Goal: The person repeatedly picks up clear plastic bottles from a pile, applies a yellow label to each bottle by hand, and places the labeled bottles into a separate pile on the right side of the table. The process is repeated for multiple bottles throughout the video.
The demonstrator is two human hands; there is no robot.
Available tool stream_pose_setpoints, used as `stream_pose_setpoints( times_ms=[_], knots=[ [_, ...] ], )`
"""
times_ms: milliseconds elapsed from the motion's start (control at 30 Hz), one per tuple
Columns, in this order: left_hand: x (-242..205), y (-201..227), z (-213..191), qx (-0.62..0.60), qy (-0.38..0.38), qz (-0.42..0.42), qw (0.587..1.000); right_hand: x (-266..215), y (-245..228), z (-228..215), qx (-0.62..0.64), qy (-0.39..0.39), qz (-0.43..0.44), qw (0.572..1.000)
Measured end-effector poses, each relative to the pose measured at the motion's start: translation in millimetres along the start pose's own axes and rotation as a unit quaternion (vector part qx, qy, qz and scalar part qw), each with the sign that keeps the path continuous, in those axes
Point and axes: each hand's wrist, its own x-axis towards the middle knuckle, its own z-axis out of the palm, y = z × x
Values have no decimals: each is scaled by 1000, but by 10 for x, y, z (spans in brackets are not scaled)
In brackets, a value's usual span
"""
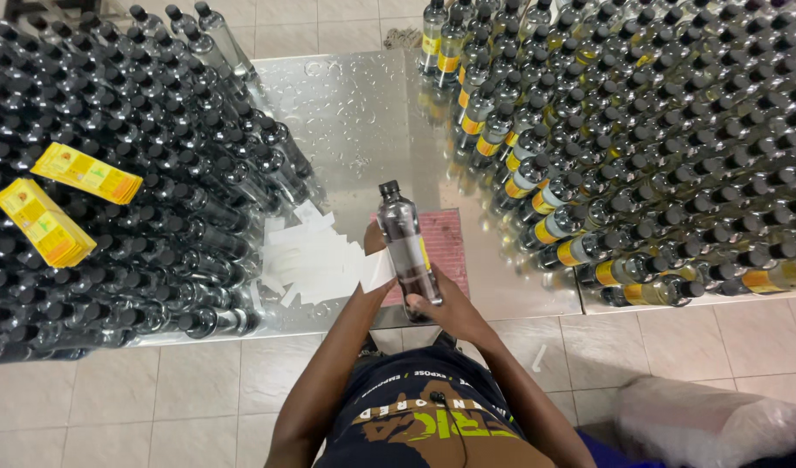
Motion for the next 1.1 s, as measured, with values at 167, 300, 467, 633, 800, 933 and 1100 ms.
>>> stream_pose_setpoints(
  times_ms=[167,300,467,633,800,933,1100],
  knots=[
    [34,48,99,-51,136,-98,985,47,-362,235,-161,47,106,980],
    [487,-615,433,-446,250,-286,810,76,-599,432,-283,107,99,948],
    [648,-769,554,-550,339,-260,717,264,219,613,-506,203,-5,838],
    [514,-265,407,-519,363,-265,728,359,476,690,-634,230,-59,736],
    [775,-1110,546,-356,396,-227,815,518,738,619,-660,222,-82,713],
    [558,-730,478,-405,368,-171,819,595,704,349,-548,204,-62,809],
    [494,-626,594,-430,150,-103,884,789,1260,-218,-374,184,75,906]
  ],
)
